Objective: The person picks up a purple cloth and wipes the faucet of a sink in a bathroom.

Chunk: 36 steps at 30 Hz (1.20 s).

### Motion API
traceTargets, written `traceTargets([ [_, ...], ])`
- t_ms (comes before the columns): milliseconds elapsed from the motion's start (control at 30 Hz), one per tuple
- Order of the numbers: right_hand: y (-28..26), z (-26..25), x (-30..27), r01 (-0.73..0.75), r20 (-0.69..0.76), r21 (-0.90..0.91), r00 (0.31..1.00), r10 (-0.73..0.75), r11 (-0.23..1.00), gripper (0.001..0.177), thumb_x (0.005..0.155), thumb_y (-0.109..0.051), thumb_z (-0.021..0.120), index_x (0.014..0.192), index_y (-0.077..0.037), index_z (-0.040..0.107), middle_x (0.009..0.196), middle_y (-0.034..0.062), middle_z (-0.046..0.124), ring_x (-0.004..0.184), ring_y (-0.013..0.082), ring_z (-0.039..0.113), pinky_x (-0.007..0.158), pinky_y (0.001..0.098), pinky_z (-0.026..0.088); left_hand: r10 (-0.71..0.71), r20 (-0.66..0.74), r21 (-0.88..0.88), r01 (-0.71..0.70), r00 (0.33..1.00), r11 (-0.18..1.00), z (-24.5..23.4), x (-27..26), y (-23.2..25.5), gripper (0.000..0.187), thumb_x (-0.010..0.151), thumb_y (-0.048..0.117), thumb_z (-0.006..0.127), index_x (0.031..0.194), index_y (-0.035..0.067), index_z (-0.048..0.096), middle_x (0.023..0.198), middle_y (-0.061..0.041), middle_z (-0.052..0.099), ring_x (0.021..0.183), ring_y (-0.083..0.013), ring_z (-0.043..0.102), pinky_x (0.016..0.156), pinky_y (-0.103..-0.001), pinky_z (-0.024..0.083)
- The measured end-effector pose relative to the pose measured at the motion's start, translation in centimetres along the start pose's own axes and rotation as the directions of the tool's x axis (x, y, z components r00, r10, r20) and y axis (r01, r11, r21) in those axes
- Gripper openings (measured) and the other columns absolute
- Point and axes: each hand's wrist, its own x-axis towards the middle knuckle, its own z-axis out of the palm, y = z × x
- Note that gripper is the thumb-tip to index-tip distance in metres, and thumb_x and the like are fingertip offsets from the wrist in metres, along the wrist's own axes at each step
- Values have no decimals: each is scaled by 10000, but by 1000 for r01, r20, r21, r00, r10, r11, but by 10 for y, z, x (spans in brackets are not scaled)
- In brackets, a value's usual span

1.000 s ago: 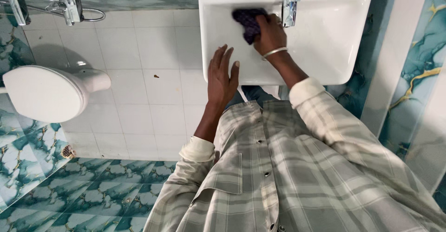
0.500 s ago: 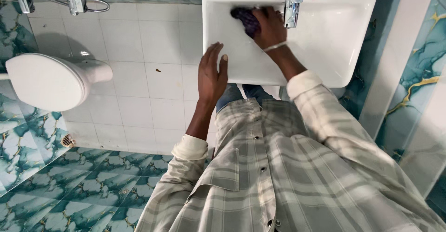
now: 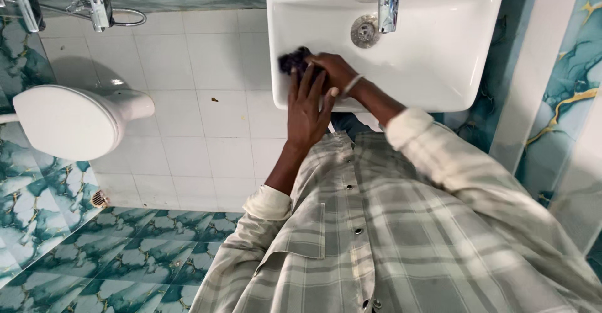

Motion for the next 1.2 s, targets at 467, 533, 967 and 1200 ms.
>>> traceTargets([
  [467,27,-126,-149,-606,-545,-706,796,264,366,468,734,-178,804,1192,-125,723,1253,255,551,1095,489,598,843,573,516,75,296,37,-90,952,995,32,11,21,635,1079,504,454,1467,7,536,1558,-246,479,1506,-414,365,1251,-562,215],
  [533,6,-110,-158,-693,-406,-583,700,587,423,594,715,-301,839,1238,-63,686,1232,325,562,995,547,614,769,603,530,62,291,31,-74,955,997,32,3,27,629,1077,506,455,1463,18,544,1553,-234,491,1508,-405,373,1259,-551,229],
  [967,86,-58,-47,-394,-422,-297,872,250,870,438,799,-125,712,1205,21,639,1027,307,664,940,526,620,817,568,505,41,221,75,-59,974,995,26,6,17,630,1074,517,452,1444,19,559,1532,-230,517,1497,-410,400,1253,-538,270],
  [1200,42,-131,-152,-278,-739,407,459,493,870,237,945,-67,758,1116,59,655,1044,249,682,931,340,681,896,403,506,-9,246,51,-4,969,999,22,10,15,620,1078,507,446,1439,16,560,1517,-248,513,1479,-430,391,1235,-550,251],
])
